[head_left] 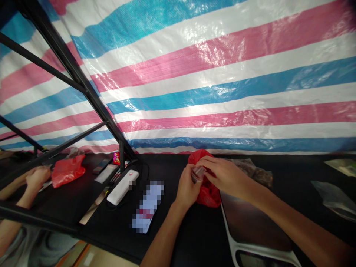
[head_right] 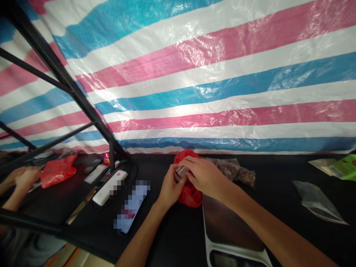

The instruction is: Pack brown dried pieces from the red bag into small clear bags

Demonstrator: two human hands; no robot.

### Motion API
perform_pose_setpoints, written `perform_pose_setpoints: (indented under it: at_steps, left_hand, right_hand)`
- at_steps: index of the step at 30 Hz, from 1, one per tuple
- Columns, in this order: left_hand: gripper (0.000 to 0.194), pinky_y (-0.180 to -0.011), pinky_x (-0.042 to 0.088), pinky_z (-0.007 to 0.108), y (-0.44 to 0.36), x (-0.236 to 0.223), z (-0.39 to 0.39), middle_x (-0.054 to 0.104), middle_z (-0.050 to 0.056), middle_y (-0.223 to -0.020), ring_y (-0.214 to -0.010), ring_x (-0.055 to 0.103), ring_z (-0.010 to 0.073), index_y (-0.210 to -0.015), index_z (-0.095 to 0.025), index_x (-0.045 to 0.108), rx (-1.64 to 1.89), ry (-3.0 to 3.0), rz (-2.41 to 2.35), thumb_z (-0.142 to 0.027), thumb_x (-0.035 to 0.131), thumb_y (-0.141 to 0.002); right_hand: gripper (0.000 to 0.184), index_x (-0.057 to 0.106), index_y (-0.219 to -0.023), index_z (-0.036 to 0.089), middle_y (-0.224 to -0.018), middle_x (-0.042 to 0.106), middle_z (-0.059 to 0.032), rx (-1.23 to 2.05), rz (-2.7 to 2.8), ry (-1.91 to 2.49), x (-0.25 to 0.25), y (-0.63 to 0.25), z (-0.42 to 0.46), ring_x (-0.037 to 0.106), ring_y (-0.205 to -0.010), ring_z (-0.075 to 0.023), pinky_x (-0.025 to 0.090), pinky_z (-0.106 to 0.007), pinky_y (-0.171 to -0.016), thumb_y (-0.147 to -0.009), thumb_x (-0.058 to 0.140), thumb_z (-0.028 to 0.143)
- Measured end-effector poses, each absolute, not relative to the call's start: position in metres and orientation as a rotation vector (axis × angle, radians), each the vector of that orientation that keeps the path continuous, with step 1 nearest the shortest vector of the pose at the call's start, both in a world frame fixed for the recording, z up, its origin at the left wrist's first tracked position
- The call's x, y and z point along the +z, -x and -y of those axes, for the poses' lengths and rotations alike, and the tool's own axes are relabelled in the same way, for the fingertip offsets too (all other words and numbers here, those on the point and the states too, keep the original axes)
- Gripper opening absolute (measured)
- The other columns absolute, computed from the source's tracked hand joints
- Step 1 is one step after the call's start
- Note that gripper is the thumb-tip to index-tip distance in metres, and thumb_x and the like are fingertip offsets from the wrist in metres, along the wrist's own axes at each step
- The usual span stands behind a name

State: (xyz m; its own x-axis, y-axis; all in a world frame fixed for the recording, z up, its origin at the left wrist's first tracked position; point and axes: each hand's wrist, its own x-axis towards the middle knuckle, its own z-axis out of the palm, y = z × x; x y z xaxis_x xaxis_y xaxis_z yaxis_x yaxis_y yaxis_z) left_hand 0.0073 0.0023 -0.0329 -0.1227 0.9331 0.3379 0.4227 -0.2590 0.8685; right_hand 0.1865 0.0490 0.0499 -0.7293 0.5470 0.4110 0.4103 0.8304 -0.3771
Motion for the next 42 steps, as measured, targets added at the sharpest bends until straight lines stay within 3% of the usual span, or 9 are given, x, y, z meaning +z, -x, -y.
perform_pose_setpoints:
  at_steps: [4, 14, 20, 25, 32, 36, 42]
  left_hand:
    - [0.025, -0.086, 0.050, 0.031, -0.009, -0.030, -0.001, 0.071, 0.007, -0.111, -0.095, 0.068, 0.0210, -0.118, -0.022, 0.060, 1.388, -1.639, -1.497, -0.025, 0.066, -0.093]
    - [0.016, -0.071, 0.045, 0.026, -0.006, -0.025, -0.002, 0.066, 0.001, -0.089, -0.075, 0.062, 0.0164, -0.106, -0.023, 0.055, 1.399, -1.600, -1.589, -0.037, 0.060, -0.098]
    - [0.017, -0.072, 0.044, 0.033, -0.007, -0.005, 0.010, 0.071, 0.005, -0.096, -0.085, 0.072, 0.0267, -0.105, -0.027, 0.043, 1.138, -1.365, -2.160, -0.041, 0.051, -0.100]
    - [0.029, -0.076, 0.044, 0.036, -0.014, -0.006, 0.017, 0.069, 0.016, -0.110, -0.097, 0.072, 0.0341, -0.100, -0.026, 0.038, 0.847, -1.426, -2.124, -0.042, 0.060, -0.092]
    - [0.034, -0.070, 0.045, 0.028, 0.000, -0.030, -0.002, 0.061, -0.001, -0.081, -0.072, 0.062, 0.0182, -0.100, -0.025, 0.039, 1.194, -1.227, -1.762, -0.014, 0.065, -0.081]
    - [0.032, -0.064, 0.042, 0.022, 0.001, -0.030, -0.008, 0.055, -0.007, -0.075, -0.064, 0.055, 0.0121, -0.096, -0.024, 0.042, 1.385, -1.013, -1.634, -0.010, 0.064, -0.077]
    - [0.029, -0.060, 0.039, 0.019, 0.003, -0.023, -0.012, 0.051, -0.009, -0.072, -0.059, 0.050, 0.0091, -0.091, -0.024, 0.043, 1.558, -0.877, -1.476, -0.010, 0.060, -0.072]
  right_hand:
    - [0.036, 0.067, -0.122, 0.025, -0.124, 0.071, -0.0066, 0.317, 2.485, 0.646, 0.051, -0.185, -0.050, 0.067, -0.112, -0.0242, 0.051, -0.037, -0.097, -0.096, 0.050, 0.007]
    - [0.029, 0.067, -0.124, 0.025, -0.131, 0.070, -0.0088, 0.192, 2.460, 0.822, 0.054, -0.194, -0.058, 0.068, -0.116, -0.0273, 0.051, -0.041, -0.102, -0.098, 0.056, 0.019]
    - [0.026, 0.069, -0.113, 0.024, -0.119, 0.074, -0.0067, 0.290, 2.628, 0.992, 0.042, -0.199, -0.060, 0.072, -0.106, -0.0253, 0.051, -0.033, -0.091, -0.092, 0.057, 0.015]
    - [0.025, 0.069, -0.109, 0.024, -0.115, 0.076, -0.0055, 0.332, 2.723, 1.070, 0.028, -0.193, -0.059, 0.073, -0.104, -0.0259, 0.050, -0.031, -0.083, -0.089, 0.058, 0.014]
    - [0.033, 0.069, -0.116, 0.021, -0.113, 0.079, -0.0092, 0.349, 2.776, 1.146, 0.015, -0.188, -0.059, 0.075, -0.105, -0.0298, 0.052, -0.034, -0.083, -0.086, 0.057, 0.012]
    - [0.039, 0.069, -0.124, 0.021, -0.122, 0.077, -0.0115, 0.346, 2.789, 1.140, 0.014, -0.187, -0.057, 0.074, -0.110, -0.0309, 0.053, -0.036, -0.086, -0.088, 0.057, 0.013]
    - [0.024, 0.071, -0.108, 0.021, -0.101, 0.080, -0.0088, 0.364, 2.749, 1.198, 0.015, -0.188, -0.057, 0.077, -0.093, -0.0283, 0.050, -0.032, -0.072, -0.089, 0.058, 0.017]
